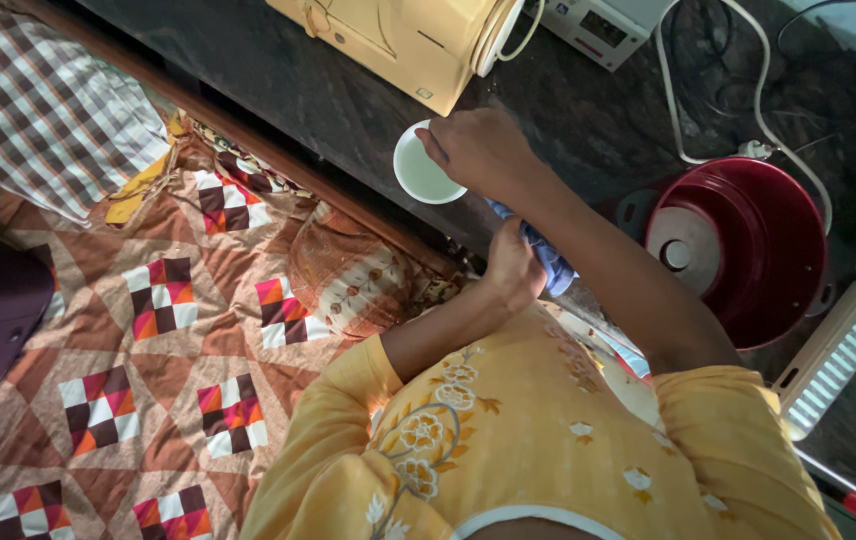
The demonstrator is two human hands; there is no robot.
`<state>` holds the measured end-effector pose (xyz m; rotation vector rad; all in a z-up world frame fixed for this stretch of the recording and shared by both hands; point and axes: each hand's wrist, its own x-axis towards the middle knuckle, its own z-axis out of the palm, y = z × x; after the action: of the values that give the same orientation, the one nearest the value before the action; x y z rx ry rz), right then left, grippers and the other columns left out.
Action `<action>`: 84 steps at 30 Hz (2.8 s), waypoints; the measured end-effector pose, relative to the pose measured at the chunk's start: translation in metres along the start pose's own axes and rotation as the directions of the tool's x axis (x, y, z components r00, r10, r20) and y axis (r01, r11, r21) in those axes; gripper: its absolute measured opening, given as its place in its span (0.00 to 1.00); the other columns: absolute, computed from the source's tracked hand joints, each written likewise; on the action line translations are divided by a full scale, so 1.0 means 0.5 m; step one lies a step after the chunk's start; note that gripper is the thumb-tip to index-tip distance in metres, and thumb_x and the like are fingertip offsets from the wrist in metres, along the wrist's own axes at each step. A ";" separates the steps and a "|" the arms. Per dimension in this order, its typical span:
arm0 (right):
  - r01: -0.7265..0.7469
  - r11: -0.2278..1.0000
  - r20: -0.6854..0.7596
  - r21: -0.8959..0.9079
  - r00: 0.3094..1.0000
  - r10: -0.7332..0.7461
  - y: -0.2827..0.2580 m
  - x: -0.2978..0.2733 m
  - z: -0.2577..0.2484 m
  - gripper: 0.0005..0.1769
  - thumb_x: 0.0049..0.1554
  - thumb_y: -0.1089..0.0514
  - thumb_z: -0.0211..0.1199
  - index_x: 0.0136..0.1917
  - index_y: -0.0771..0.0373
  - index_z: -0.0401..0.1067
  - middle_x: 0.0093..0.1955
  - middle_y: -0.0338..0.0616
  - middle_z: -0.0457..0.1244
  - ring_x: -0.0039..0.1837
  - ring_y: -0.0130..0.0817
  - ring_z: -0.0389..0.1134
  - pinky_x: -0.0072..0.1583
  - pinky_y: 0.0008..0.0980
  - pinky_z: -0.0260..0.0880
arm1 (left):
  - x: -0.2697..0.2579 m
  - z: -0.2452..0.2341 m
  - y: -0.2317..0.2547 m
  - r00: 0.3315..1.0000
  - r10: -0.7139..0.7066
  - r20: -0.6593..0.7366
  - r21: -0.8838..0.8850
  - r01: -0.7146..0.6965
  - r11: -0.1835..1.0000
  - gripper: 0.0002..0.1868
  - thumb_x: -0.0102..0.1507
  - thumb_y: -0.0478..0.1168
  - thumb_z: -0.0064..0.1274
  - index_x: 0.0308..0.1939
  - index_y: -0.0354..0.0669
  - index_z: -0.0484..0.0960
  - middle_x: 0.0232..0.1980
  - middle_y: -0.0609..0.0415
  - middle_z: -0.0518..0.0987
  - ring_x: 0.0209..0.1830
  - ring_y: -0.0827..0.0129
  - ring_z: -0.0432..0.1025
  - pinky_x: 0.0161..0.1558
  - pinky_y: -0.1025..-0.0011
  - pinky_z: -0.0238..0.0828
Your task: The person wipes the interior and exterior of a red electric kettle using a blue cloth.
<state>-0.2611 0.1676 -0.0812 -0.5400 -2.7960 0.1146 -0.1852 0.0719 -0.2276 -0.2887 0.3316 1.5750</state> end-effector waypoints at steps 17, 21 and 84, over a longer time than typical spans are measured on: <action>-0.129 0.961 -0.021 0.246 0.990 0.139 -0.045 -0.054 -0.061 0.31 0.53 0.51 0.73 0.64 0.63 0.66 0.53 0.53 0.64 0.51 0.54 0.71 0.46 0.48 0.72 | -0.040 -0.021 -0.028 0.996 -0.005 -0.093 0.132 0.017 0.991 0.19 0.72 0.45 0.34 0.61 0.42 0.73 0.61 0.52 0.75 0.65 0.63 0.67 0.68 0.62 0.62; -0.193 0.910 -0.227 0.368 0.930 0.289 -0.064 -0.110 -0.082 0.31 0.60 0.51 0.72 0.66 0.60 0.57 0.66 0.55 0.57 0.55 0.56 0.69 0.52 0.46 0.73 | -0.074 -0.034 -0.025 0.967 -0.091 0.236 0.169 0.051 0.984 0.24 0.78 0.52 0.35 0.62 0.36 0.74 0.59 0.43 0.75 0.62 0.54 0.68 0.65 0.55 0.63; -0.247 0.116 0.019 0.962 0.485 0.874 -0.315 -0.854 -0.174 0.16 0.65 0.50 0.62 0.55 0.65 0.73 0.48 0.36 0.67 0.52 0.22 0.64 0.56 0.26 0.66 | -0.456 0.231 -0.142 0.516 -0.208 0.831 0.526 -0.851 -0.010 0.10 0.65 0.35 0.62 0.47 0.38 0.78 0.48 0.50 0.73 0.49 0.59 0.73 0.53 0.67 0.70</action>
<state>0.0881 -0.1365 -0.0915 -1.1303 -1.2804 1.3194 -0.1047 -0.0926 -0.0360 1.8177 0.7886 1.4321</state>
